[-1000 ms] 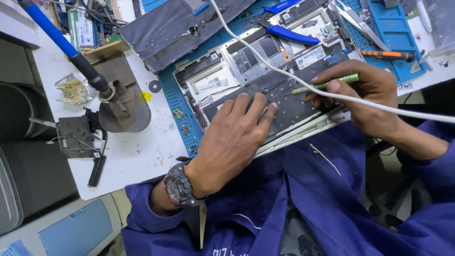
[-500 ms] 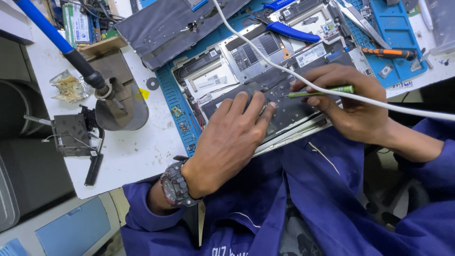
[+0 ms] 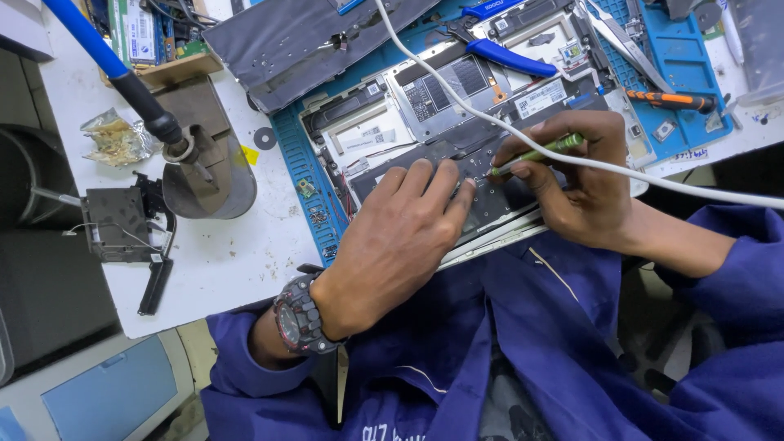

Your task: A person is seen working on the internal components of a disassembled laptop, using a small tool to manipulate connectors and parts on the motherboard.

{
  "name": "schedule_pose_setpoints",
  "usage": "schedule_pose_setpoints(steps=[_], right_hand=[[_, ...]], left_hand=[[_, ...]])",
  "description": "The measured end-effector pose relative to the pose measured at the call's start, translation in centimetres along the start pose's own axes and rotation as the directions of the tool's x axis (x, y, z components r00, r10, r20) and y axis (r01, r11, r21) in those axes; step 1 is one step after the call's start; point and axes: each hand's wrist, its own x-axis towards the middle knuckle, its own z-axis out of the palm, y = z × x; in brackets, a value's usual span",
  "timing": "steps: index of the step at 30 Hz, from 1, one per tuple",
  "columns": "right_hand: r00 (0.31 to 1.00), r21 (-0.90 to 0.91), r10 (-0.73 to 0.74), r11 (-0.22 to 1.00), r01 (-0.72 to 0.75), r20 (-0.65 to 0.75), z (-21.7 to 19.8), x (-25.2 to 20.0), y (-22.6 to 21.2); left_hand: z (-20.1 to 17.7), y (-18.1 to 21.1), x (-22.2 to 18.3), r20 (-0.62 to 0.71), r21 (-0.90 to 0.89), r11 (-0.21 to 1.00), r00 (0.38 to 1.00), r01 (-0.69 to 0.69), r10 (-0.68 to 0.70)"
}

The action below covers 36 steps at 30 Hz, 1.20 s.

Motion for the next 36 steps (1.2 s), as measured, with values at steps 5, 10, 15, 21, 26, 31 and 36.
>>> schedule_pose_setpoints(steps=[5, 10, 15, 21, 26, 31, 36], right_hand=[[1.000, -0.012, 0.019, 1.000, -0.019, 0.001, 0.1, 0.0, 0.0], [1.000, -0.041, 0.017, 0.999, -0.016, 0.019, 0.0, 0.0, 0.0], [1.000, -0.069, 0.019, 0.997, -0.017, 0.025, 0.0, 0.4, -0.3], [0.999, -0.081, 0.021, 0.997, -0.018, 0.033, -0.1, 0.3, -0.2], [0.999, -0.086, -0.004, 0.996, 0.008, 0.050, -0.2, 0.7, -0.3], [0.994, -0.136, -0.054, 0.989, 0.067, 0.092, -0.6, 0.7, 0.1], [0.991, -0.194, -0.065, 0.977, 0.087, 0.118, -0.8, 1.2, 0.3]], left_hand=[[-0.1, 0.0, 0.0, 0.007, -0.014, 1.000, 1.000, 0.001, -0.001], [-0.2, 0.1, 0.0, 0.011, 0.000, 1.000, 1.000, 0.010, -0.010], [-0.2, 0.1, 0.0, -0.003, 0.013, 1.000, 1.000, 0.016, -0.016], [-0.1, 0.1, 0.0, 0.000, 0.014, 1.000, 1.000, 0.019, -0.019], [0.0, 0.2, 0.0, -0.009, 0.008, 1.000, 1.000, 0.025, -0.025], [0.0, 0.3, -0.1, -0.017, 0.028, 0.999, 0.999, 0.034, -0.033], [-1.0, 1.3, -0.1, -0.073, 0.125, 0.988, 0.994, 0.093, -0.085]])
